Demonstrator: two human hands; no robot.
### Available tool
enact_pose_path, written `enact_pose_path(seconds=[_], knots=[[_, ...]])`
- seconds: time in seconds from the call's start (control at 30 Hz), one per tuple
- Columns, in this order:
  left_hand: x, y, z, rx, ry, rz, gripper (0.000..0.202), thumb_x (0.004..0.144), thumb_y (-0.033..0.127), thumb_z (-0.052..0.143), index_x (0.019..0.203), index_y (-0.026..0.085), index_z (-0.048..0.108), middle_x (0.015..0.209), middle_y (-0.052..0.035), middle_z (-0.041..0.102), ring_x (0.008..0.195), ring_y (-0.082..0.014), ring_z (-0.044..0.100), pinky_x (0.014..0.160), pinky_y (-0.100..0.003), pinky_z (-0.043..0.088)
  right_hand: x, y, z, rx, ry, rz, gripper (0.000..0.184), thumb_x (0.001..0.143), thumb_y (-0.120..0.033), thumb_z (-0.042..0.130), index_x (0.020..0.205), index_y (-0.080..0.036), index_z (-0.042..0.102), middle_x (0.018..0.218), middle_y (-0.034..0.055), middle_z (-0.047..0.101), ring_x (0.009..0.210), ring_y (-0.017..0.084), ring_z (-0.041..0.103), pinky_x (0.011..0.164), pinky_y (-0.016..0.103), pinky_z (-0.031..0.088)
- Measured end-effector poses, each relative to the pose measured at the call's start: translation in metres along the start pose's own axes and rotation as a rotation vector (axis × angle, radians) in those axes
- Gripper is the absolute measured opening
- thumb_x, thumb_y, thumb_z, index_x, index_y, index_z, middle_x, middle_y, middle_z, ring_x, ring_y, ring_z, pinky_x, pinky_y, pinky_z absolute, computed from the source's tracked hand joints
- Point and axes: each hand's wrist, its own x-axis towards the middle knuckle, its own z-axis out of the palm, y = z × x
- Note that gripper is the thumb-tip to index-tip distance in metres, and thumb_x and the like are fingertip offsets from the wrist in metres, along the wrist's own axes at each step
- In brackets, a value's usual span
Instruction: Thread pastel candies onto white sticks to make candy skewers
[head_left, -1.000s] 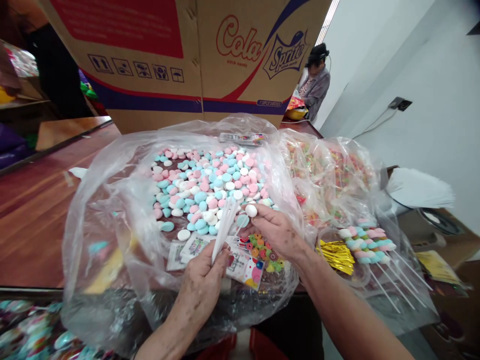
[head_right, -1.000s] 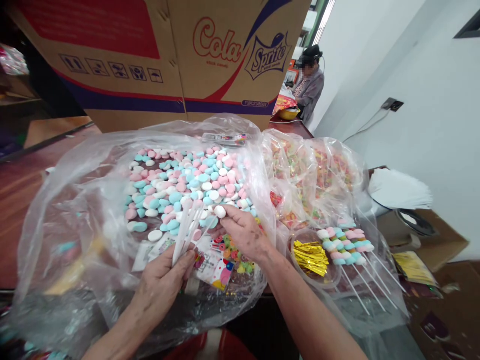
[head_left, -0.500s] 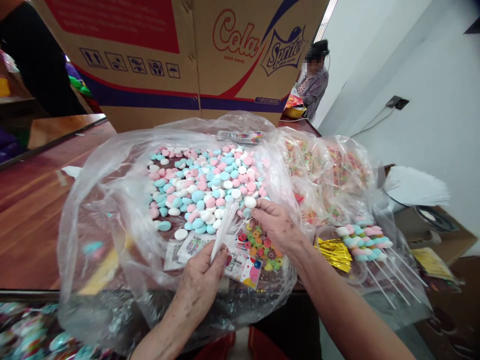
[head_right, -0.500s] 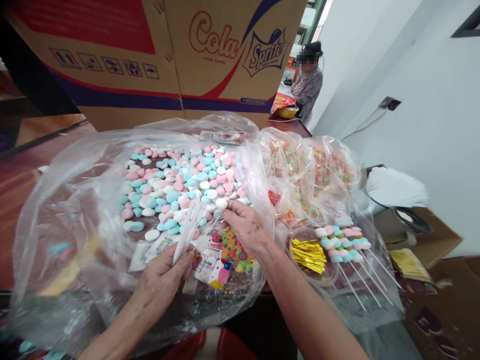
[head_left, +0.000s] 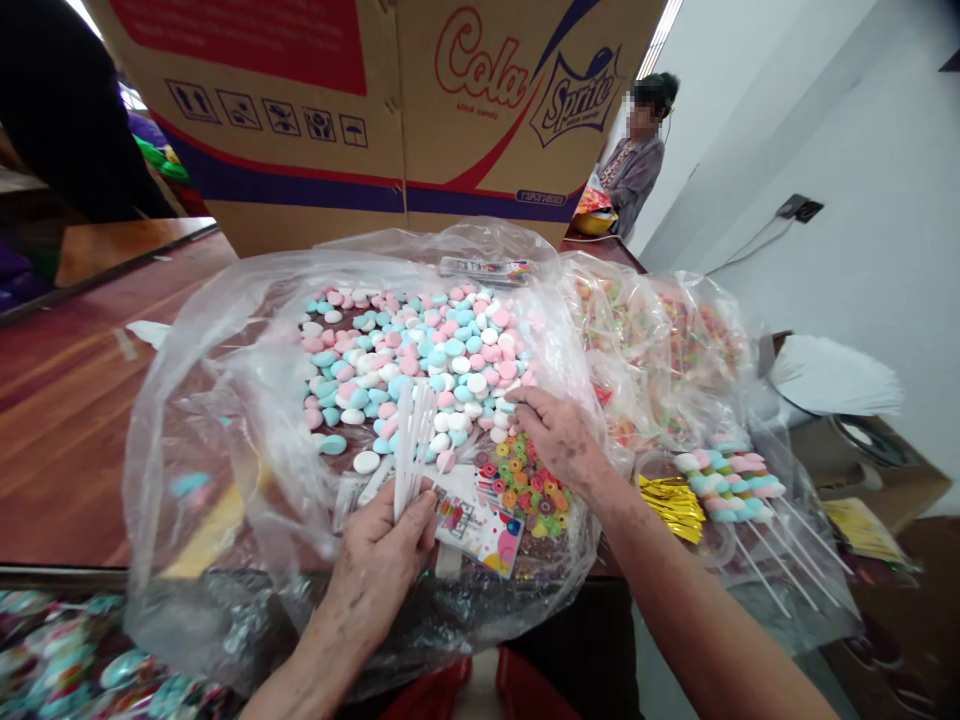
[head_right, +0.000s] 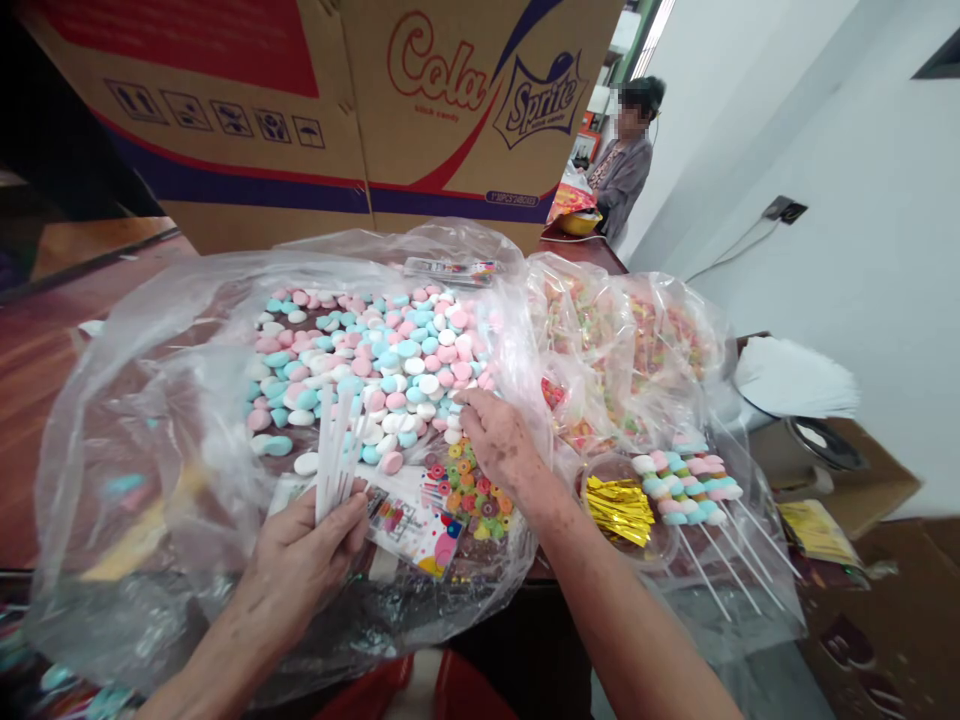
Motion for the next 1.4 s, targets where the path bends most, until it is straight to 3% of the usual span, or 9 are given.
enact_pose_path(seconds=[0.2, 0.3, 0.37, 0.43, 0.57, 0.73, 1.0, 1.2, 1.4], knots=[[-0.006, 0.017, 0.009, -0.002, -0.002, -0.060, 0.028, 0.077, 0.044, 0.063, 0.075, 0.018, 0.054, 0.043, 0.0095, 0.043, 0.033, -0.0047, 0.026, 0.033, -0.019, 0.015, -0.001, 0.005, 0.008, -0.161, 0.107, -0.088, 0.029, 0.087, -0.019, 0.044, 0.108, -0.017, 0.064, 0.100, 0.0099, 0.067, 0.089, 0.022, 0.059, 0.079, 0.033, 0.044], [-0.006, 0.014, 0.009, -0.024, -0.001, -0.048, 0.028, 0.077, 0.044, 0.064, 0.077, 0.018, 0.054, 0.045, 0.0092, 0.045, 0.034, -0.0050, 0.030, 0.034, -0.018, 0.018, -0.004, 0.002, 0.014, -0.059, -0.059, -0.225, 0.027, 0.087, -0.015, 0.044, 0.104, -0.020, 0.065, 0.101, 0.0076, 0.067, 0.093, 0.020, 0.060, 0.083, 0.031, 0.045], [-0.006, 0.011, 0.008, -0.041, -0.007, -0.037, 0.028, 0.079, 0.045, 0.064, 0.077, 0.018, 0.054, 0.047, 0.0092, 0.046, 0.035, -0.0047, 0.030, 0.034, -0.017, 0.019, -0.006, -0.001, 0.014, 0.067, -0.076, -0.210, 0.025, 0.087, -0.016, 0.046, 0.102, -0.022, 0.065, 0.099, 0.0037, 0.068, 0.091, 0.018, 0.061, 0.083, 0.029, 0.045], [-0.005, 0.009, 0.007, -0.041, -0.009, -0.037, 0.027, 0.079, 0.044, 0.064, 0.078, 0.018, 0.054, 0.047, 0.0092, 0.046, 0.034, -0.0042, 0.029, 0.033, -0.017, 0.018, -0.006, -0.003, 0.010, 0.126, 0.024, -0.126, 0.023, 0.087, -0.018, 0.048, 0.104, -0.023, 0.064, 0.097, 0.0023, 0.068, 0.090, 0.018, 0.061, 0.083, 0.029, 0.045], [-0.006, 0.008, 0.008, -0.026, -0.005, -0.039, 0.027, 0.079, 0.043, 0.064, 0.076, 0.018, 0.054, 0.047, 0.0088, 0.046, 0.034, -0.0041, 0.029, 0.034, -0.017, 0.017, -0.005, 0.001, 0.006, 0.061, 0.038, -0.040, 0.021, 0.087, -0.019, 0.049, 0.101, -0.021, 0.064, 0.094, 0.0031, 0.068, 0.088, 0.019, 0.061, 0.080, 0.030, 0.045], [-0.006, 0.007, 0.008, -0.003, -0.032, -0.040, 0.028, 0.081, 0.044, 0.063, 0.077, 0.018, 0.054, 0.046, 0.0092, 0.045, 0.036, -0.0045, 0.030, 0.035, -0.017, 0.017, -0.008, 0.008, 0.013, -0.062, -0.004, -0.088, 0.024, 0.088, -0.018, 0.047, 0.105, -0.019, 0.064, 0.109, 0.0087, 0.067, 0.097, 0.022, 0.061, 0.088, 0.035, 0.044], [-0.009, 0.012, 0.008, -0.011, -0.012, -0.065, 0.029, 0.077, 0.046, 0.064, 0.083, 0.018, 0.056, 0.047, 0.0094, 0.046, 0.035, -0.0053, 0.029, 0.035, -0.018, 0.017, -0.010, -0.006, 0.033, -0.257, -0.117, -0.246, 0.024, 0.091, -0.010, 0.046, 0.106, -0.016, 0.063, 0.106, 0.0110, 0.066, 0.101, 0.023, 0.059, 0.092, 0.033, 0.044], [-0.008, 0.007, 0.005, 0.011, -0.050, -0.047, 0.031, 0.080, 0.046, 0.062, 0.068, 0.019, 0.051, 0.048, 0.0079, 0.045, 0.036, -0.0052, 0.028, 0.035, -0.018, 0.017, -0.008, -0.013, 0.038, -0.393, -0.177, -0.277, 0.022, 0.089, -0.009, 0.048, 0.103, -0.017, 0.063, 0.101, 0.0099, 0.066, 0.099, 0.023, 0.057, 0.089, 0.034, 0.044], [-0.006, 0.002, 0.003, 0.029, -0.062, -0.019, 0.034, 0.084, 0.045, 0.059, 0.065, 0.018, 0.051, 0.047, 0.0078, 0.042, 0.036, -0.0052, 0.029, 0.035, -0.018, 0.017, -0.010, -0.012, 0.047, -0.428, -0.148, -0.190, 0.023, 0.089, -0.011, 0.047, 0.106, -0.019, 0.060, 0.101, 0.0103, 0.066, 0.093, 0.023, 0.059, 0.083, 0.034, 0.045]])
